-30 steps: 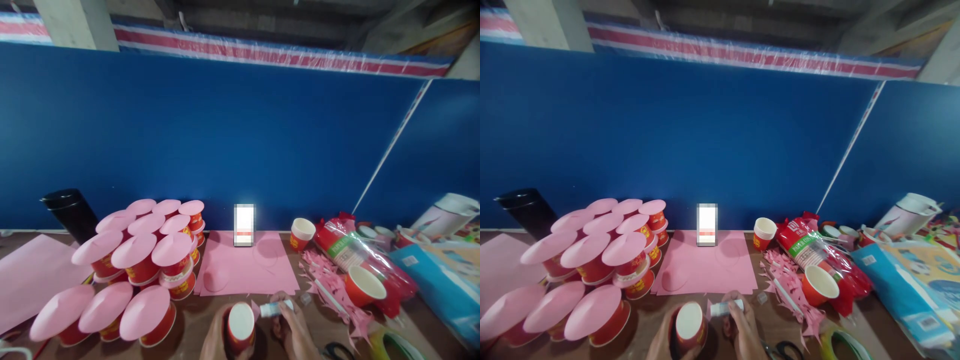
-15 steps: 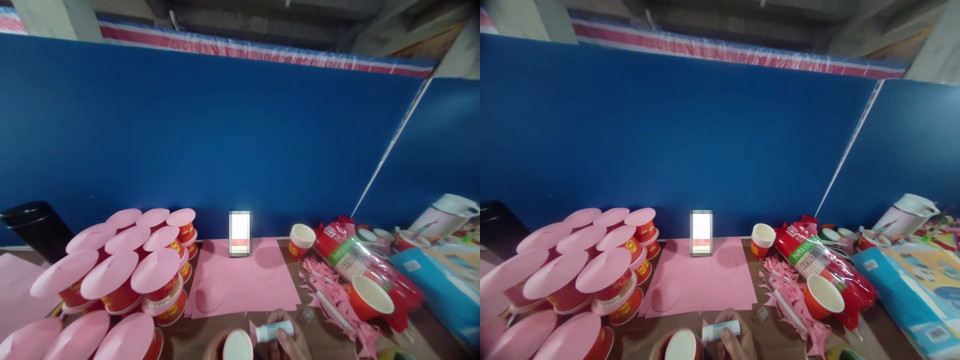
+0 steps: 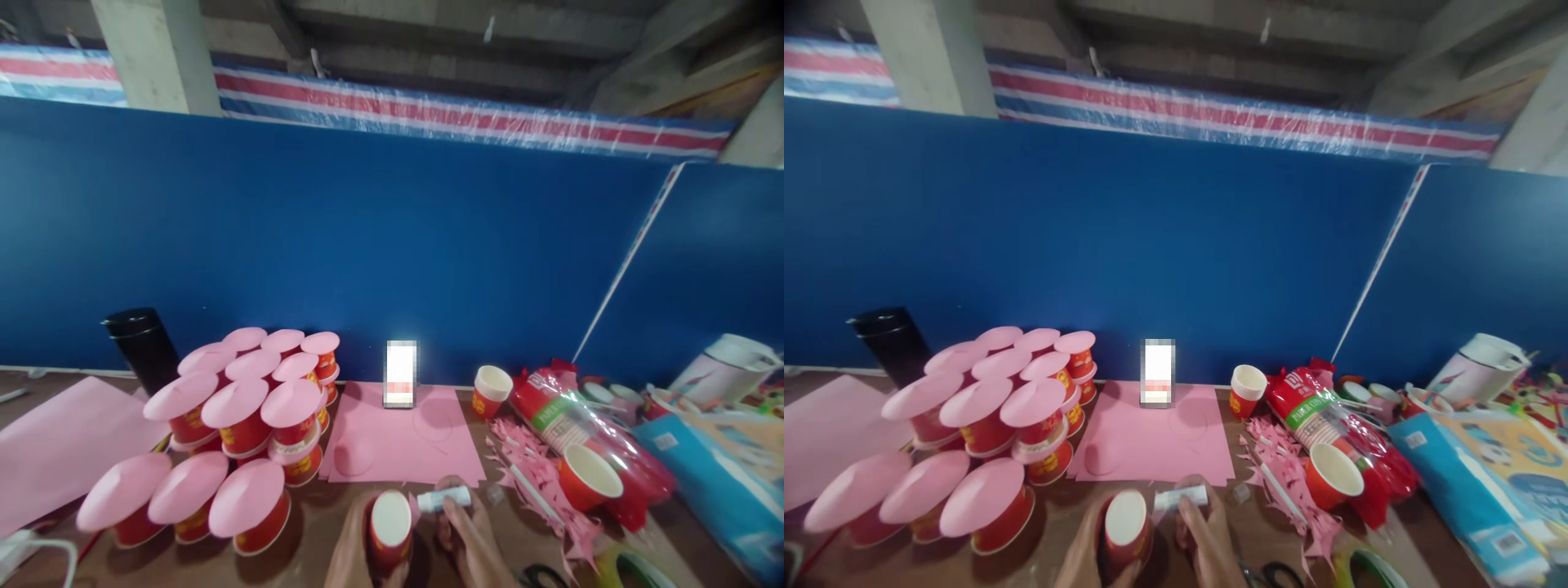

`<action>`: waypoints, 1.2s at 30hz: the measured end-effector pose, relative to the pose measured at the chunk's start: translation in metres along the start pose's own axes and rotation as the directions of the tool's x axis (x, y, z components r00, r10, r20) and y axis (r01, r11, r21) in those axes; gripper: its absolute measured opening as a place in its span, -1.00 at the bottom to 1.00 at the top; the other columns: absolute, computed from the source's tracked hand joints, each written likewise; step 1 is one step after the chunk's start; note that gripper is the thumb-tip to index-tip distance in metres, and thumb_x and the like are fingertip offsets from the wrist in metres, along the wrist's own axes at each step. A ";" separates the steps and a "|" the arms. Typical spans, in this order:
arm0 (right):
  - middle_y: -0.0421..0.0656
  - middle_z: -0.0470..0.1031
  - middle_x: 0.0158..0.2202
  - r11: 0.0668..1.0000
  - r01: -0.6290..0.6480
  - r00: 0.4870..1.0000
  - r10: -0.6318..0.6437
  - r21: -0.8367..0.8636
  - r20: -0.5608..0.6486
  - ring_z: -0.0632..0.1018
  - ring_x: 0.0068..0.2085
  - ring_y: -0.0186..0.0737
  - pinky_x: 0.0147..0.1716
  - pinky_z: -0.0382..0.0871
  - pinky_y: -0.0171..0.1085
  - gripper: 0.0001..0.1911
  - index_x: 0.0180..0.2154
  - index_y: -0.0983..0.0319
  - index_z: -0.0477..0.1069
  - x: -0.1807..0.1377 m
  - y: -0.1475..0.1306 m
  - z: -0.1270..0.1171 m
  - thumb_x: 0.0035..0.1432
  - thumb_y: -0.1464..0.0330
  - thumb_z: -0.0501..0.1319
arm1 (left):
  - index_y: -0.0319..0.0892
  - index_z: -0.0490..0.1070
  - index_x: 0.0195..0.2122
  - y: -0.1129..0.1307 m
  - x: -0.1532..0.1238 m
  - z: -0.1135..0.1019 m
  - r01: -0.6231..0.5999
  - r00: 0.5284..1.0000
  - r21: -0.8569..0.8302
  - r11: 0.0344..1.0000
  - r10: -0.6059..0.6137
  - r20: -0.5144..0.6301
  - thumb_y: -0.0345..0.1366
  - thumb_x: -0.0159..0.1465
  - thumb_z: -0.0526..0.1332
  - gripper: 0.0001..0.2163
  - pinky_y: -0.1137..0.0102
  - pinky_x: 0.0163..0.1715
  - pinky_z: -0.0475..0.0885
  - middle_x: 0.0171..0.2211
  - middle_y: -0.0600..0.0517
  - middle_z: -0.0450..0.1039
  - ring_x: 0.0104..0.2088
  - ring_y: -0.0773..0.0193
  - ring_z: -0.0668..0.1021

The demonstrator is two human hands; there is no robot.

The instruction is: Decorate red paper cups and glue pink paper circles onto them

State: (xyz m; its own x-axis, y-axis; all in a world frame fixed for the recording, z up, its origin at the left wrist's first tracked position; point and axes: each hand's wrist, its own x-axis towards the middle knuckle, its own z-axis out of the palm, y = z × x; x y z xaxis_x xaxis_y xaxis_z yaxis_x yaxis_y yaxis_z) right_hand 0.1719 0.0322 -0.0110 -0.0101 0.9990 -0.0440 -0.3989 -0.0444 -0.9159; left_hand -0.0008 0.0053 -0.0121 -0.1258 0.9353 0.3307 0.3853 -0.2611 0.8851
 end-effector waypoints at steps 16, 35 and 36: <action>-0.30 0.27 -0.61 0.928 0.227 0.949 -0.279 -0.296 -0.147 0.29 -0.61 -0.38 -0.68 0.14 -0.42 -0.69 -0.36 0.21 0.32 -0.020 -0.020 0.002 0.09 0.10 0.25 | -0.16 0.20 0.01 0.018 0.000 -0.013 0.018 0.982 0.050 0.999 -0.027 0.189 -0.34 0.03 0.27 -0.51 0.22 -0.05 0.39 -0.08 -0.06 0.45 -0.09 0.15 0.51; -0.26 0.38 -0.56 0.815 0.442 0.895 -0.432 -0.374 0.114 0.34 -0.57 -0.40 -0.59 0.26 -0.40 -0.77 -0.27 0.21 0.35 -0.035 -0.024 0.012 0.22 0.18 0.16 | -0.14 0.21 0.01 0.018 -0.002 -0.012 -0.053 0.961 0.053 0.997 0.037 0.275 -0.28 0.05 0.30 -0.51 0.25 -0.07 0.38 -0.08 -0.05 0.43 -0.10 0.15 0.49; -0.25 0.39 -0.56 0.815 0.439 0.896 -0.428 -0.379 0.120 0.35 -0.56 -0.39 -0.58 0.26 -0.40 -0.77 -0.26 0.21 0.35 -0.036 -0.024 0.012 0.21 0.18 0.17 | -0.14 0.21 0.01 0.019 -0.002 -0.012 -0.053 0.960 0.045 0.998 0.039 0.278 -0.28 0.05 0.30 -0.51 0.24 -0.07 0.38 -0.08 -0.05 0.43 -0.10 0.15 0.49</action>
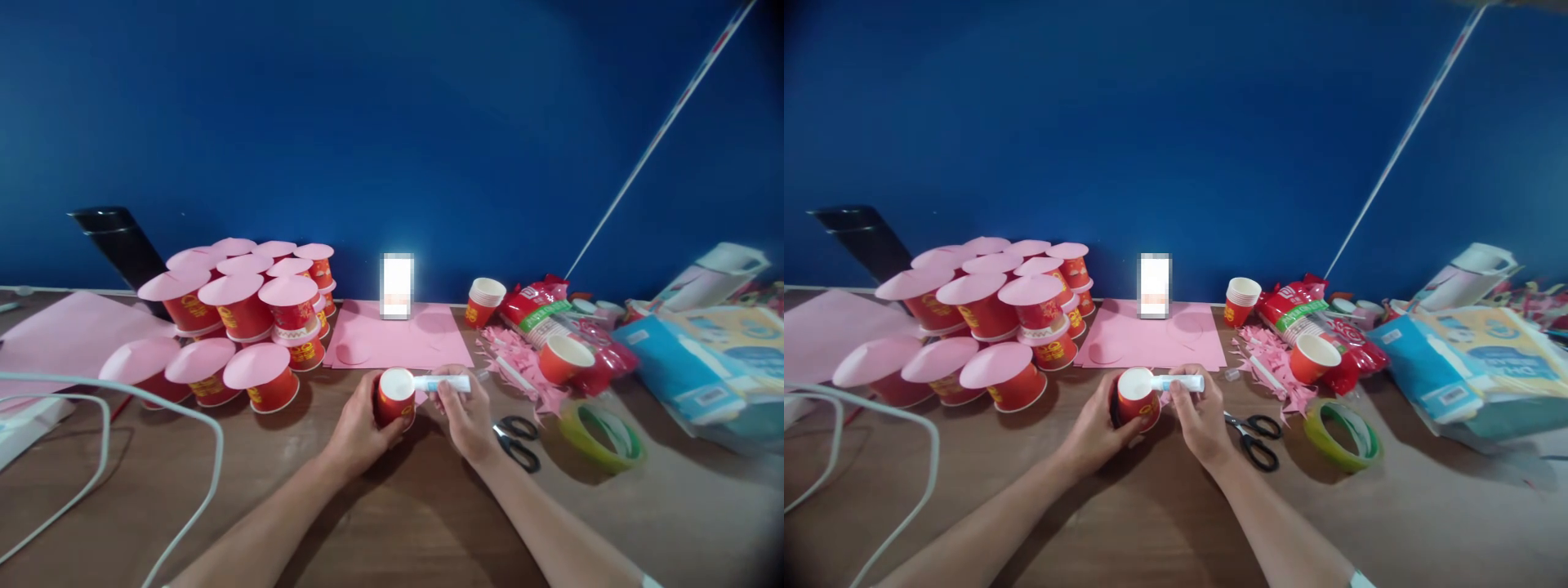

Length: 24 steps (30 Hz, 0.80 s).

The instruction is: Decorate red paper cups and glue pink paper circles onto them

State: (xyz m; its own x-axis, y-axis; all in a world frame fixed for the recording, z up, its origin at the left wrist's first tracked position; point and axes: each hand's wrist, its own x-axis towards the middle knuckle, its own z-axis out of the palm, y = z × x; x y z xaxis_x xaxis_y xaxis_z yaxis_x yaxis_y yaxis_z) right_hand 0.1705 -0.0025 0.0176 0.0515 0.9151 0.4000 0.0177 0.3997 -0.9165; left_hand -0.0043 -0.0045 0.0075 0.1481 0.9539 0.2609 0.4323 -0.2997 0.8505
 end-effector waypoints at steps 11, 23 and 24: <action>-0.28 0.32 -0.58 0.994 -0.022 1.000 0.024 -0.112 0.016 0.30 -0.59 -0.39 -0.58 0.20 -0.38 -0.77 -0.33 0.22 0.35 0.003 -0.001 -0.002 0.21 0.18 0.15 | -0.15 0.22 -0.01 0.001 0.001 0.000 0.005 1.000 0.038 0.999 -0.004 -0.019 -0.26 0.04 0.30 -0.52 0.22 -0.10 0.40 -0.11 -0.05 0.44 -0.12 0.13 0.50; -0.30 0.28 -0.60 0.990 -0.050 0.999 0.049 -0.131 -0.009 0.25 -0.60 -0.40 -0.60 0.14 -0.38 -0.82 -0.37 0.21 0.34 0.003 -0.004 -0.002 0.13 0.22 0.18 | -0.15 0.23 0.00 0.002 0.002 0.000 0.019 1.000 0.042 0.999 -0.018 -0.021 -0.23 0.04 0.31 -0.51 0.22 -0.09 0.40 -0.09 -0.06 0.45 -0.11 0.12 0.51; -0.30 0.27 -0.60 0.990 -0.050 0.999 0.049 -0.134 -0.010 0.25 -0.60 -0.40 -0.59 0.14 -0.38 -0.82 -0.37 0.21 0.34 0.003 -0.004 -0.002 0.13 0.23 0.18 | -0.15 0.23 0.00 0.002 0.002 0.000 0.021 1.000 0.043 0.999 -0.020 -0.020 -0.23 0.04 0.31 -0.51 0.21 -0.09 0.40 -0.09 -0.06 0.46 -0.11 0.12 0.51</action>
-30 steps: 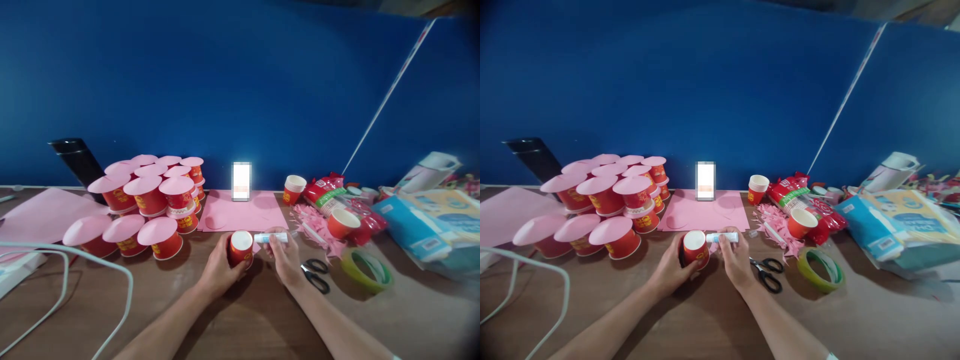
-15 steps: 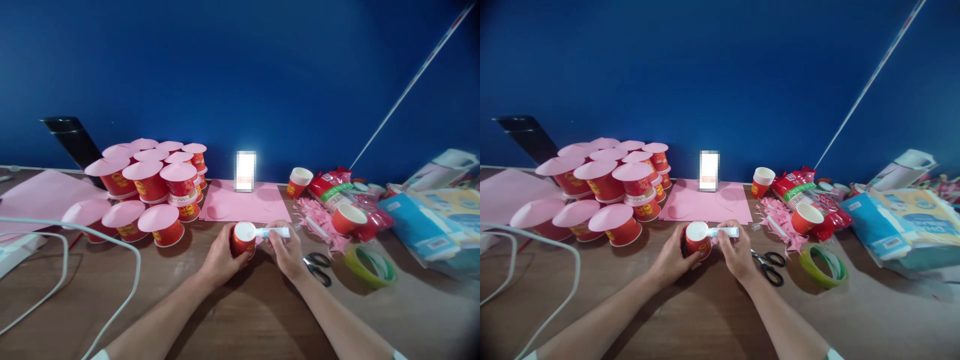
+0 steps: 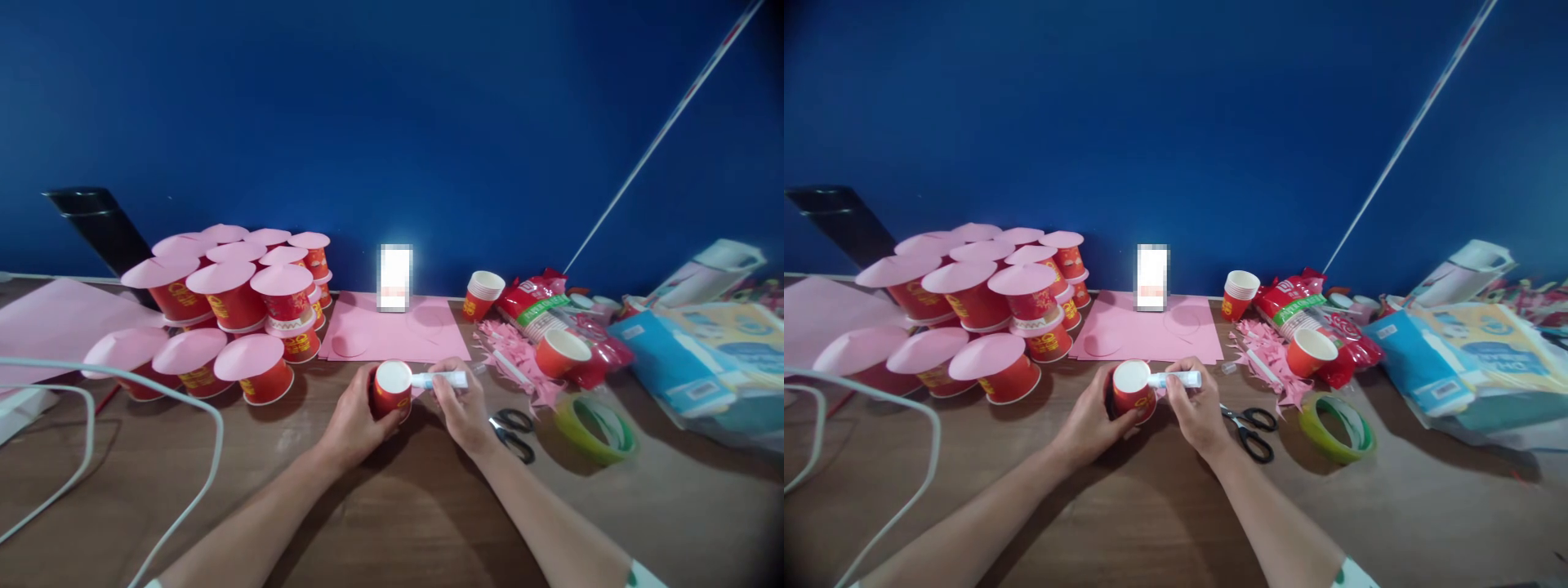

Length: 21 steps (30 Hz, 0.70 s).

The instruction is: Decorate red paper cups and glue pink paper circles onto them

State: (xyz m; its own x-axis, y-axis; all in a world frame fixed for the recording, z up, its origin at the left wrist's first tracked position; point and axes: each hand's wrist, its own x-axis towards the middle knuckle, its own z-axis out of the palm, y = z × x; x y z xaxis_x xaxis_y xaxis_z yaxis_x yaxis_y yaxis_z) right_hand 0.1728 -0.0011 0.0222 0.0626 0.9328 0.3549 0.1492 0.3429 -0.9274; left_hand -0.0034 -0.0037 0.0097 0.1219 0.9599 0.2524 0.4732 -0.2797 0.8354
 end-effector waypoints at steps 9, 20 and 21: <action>-0.25 0.34 -0.54 0.990 0.092 0.995 -0.088 -0.111 0.034 0.32 -0.53 -0.34 -0.52 0.22 -0.34 -0.86 -0.45 0.21 0.35 -0.003 -0.002 -0.002 0.11 0.29 0.16 | -0.15 0.24 0.00 -0.002 0.000 0.000 0.007 1.000 0.021 1.000 -0.007 -0.005 -0.23 0.04 0.31 -0.51 0.21 -0.12 0.41 -0.11 -0.06 0.46 -0.13 0.11 0.52; -0.36 0.21 -0.65 0.875 -0.246 0.957 0.287 0.417 -0.038 0.19 -0.66 -0.47 -0.70 0.03 -0.46 -0.67 -0.33 0.23 0.32 0.003 0.014 0.006 0.08 0.09 0.24 | -0.13 0.30 -0.01 -0.003 0.001 0.000 -0.066 0.996 0.052 0.996 0.068 -0.051 -0.23 -0.02 0.36 -0.48 0.19 -0.07 0.39 -0.09 -0.05 0.42 -0.08 0.09 0.48; -0.35 0.23 -0.65 0.876 -0.248 0.959 0.281 0.413 -0.021 0.21 -0.66 -0.47 -0.70 0.05 -0.46 -0.66 -0.33 0.23 0.32 0.003 0.015 0.006 0.07 0.09 0.25 | -0.13 0.30 -0.01 -0.004 0.001 0.000 -0.069 0.996 0.061 0.996 0.072 -0.052 -0.22 -0.03 0.37 -0.47 0.18 -0.06 0.38 -0.08 -0.06 0.41 -0.07 0.08 0.47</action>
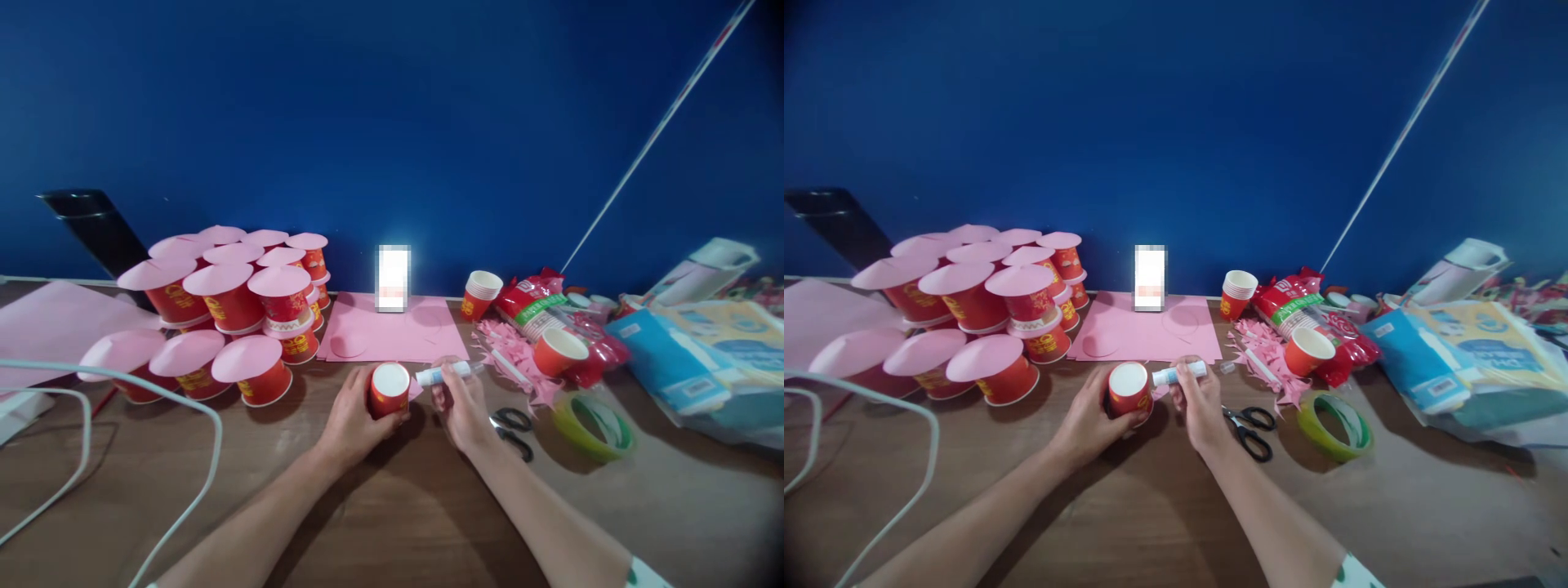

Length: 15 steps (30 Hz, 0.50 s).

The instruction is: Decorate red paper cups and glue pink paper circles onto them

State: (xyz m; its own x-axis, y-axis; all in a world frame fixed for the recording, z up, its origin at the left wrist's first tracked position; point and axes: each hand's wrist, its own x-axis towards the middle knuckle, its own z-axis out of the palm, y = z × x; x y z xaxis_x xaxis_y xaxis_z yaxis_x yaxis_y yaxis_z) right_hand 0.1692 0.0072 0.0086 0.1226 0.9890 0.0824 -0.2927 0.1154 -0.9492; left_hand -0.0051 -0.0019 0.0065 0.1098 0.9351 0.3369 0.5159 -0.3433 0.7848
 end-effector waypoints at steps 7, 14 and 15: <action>-0.29 0.30 -0.54 0.974 0.148 0.989 -0.140 -0.171 0.057 0.30 -0.57 -0.41 -0.60 0.19 -0.42 -0.77 -0.30 0.21 0.35 -0.007 -0.005 -0.001 0.11 0.18 0.21 | -0.12 0.31 -0.02 -0.002 -0.001 -0.001 0.008 1.000 0.006 1.000 -0.008 0.022 -0.19 -0.04 0.39 -0.46 0.17 -0.06 0.38 -0.09 -0.04 0.39 -0.07 0.06 0.46; -0.18 0.41 -0.36 0.884 0.334 0.942 -0.310 -0.327 0.124 0.40 -0.42 -0.31 -0.44 0.32 -0.35 -0.89 -0.28 0.20 0.38 -0.014 -0.019 0.003 0.10 0.34 0.20 | -0.13 0.30 0.00 0.000 -0.001 -0.002 0.016 0.999 -0.025 1.000 -0.015 0.038 -0.16 -0.01 0.38 -0.46 0.18 -0.07 0.38 -0.08 -0.06 0.39 -0.08 0.08 0.47; -0.16 0.42 -0.33 0.863 0.370 0.929 -0.340 -0.343 0.145 0.43 -0.37 -0.28 -0.39 0.34 -0.33 -0.90 -0.28 0.19 0.38 -0.015 -0.019 0.003 0.11 0.36 0.19 | -0.13 0.30 0.00 0.000 -0.001 -0.002 0.016 0.999 -0.029 0.999 -0.015 0.040 -0.16 -0.01 0.38 -0.45 0.18 -0.07 0.38 -0.08 -0.06 0.39 -0.09 0.09 0.47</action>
State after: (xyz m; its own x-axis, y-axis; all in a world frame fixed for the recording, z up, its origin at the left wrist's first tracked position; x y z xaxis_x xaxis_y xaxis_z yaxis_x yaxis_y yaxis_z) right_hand 0.1700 -0.0091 0.0267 0.0760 0.8930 0.4436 0.1183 0.4337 -0.8933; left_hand -0.0071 -0.0029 0.0077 0.1360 0.9429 0.3039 0.4926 -0.3305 0.8051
